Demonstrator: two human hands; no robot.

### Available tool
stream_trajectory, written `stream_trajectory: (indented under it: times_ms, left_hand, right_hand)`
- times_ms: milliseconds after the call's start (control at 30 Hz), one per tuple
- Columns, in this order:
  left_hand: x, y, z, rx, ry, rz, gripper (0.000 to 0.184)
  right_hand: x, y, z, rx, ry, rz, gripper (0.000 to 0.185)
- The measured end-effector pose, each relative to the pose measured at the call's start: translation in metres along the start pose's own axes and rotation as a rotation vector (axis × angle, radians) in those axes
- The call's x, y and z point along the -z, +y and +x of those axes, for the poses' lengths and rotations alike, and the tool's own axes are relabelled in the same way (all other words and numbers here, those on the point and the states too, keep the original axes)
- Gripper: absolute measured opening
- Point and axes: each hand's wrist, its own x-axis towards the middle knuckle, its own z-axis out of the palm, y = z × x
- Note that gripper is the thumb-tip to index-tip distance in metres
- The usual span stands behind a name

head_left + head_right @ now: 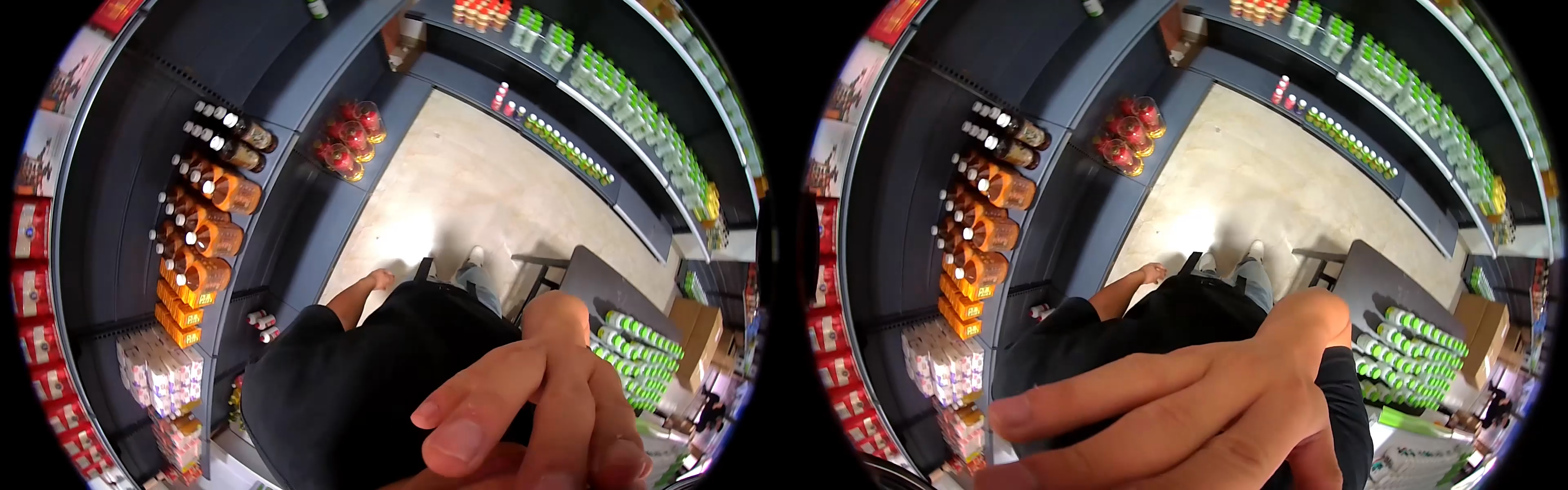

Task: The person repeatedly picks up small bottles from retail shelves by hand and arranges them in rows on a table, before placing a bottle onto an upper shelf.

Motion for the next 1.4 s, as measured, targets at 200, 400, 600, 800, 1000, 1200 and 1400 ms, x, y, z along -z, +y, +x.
stream_trajectory:
  times_ms: [200,400,600,800,1000,1200,1400]
  left_hand:
    - [0.044,-0.023,0.016,-0.11,0.467,-0.011,0.026]
    - [0.026,-0.035,0.026,-0.098,0.374,-0.169,0.016]
    - [0.039,-0.009,0.02,-0.328,0.321,0.383,0.031]
    - [0.113,0.108,0.045,-0.095,0.098,0.056,0.03]
    - [0.241,0.222,0.12,-0.319,0.482,-0.305,0.034]
    - [0.23,0.419,0.097,-0.506,0.533,-0.003,0.029]
    - [0.3,0.648,0.08,-1.202,0.834,0.172,0.023]
  right_hand:
    - [0.017,0.056,0.05,0.108,-0.204,0.068,0.029]
    - [0.081,0.096,0.115,0.284,-0.623,0.251,0.041]
    - [0.137,0.092,0.196,0.433,-0.767,0.318,0.051]
    - [0.184,0.087,0.279,0.692,-0.689,0.343,0.048]
    - [0.236,0.06,0.33,0.591,-0.747,0.296,0.046]
    - [0.274,0.064,0.388,0.672,-0.67,0.245,0.042]
    - [0.386,0.054,0.456,0.289,-0.612,-0.743,0.032]
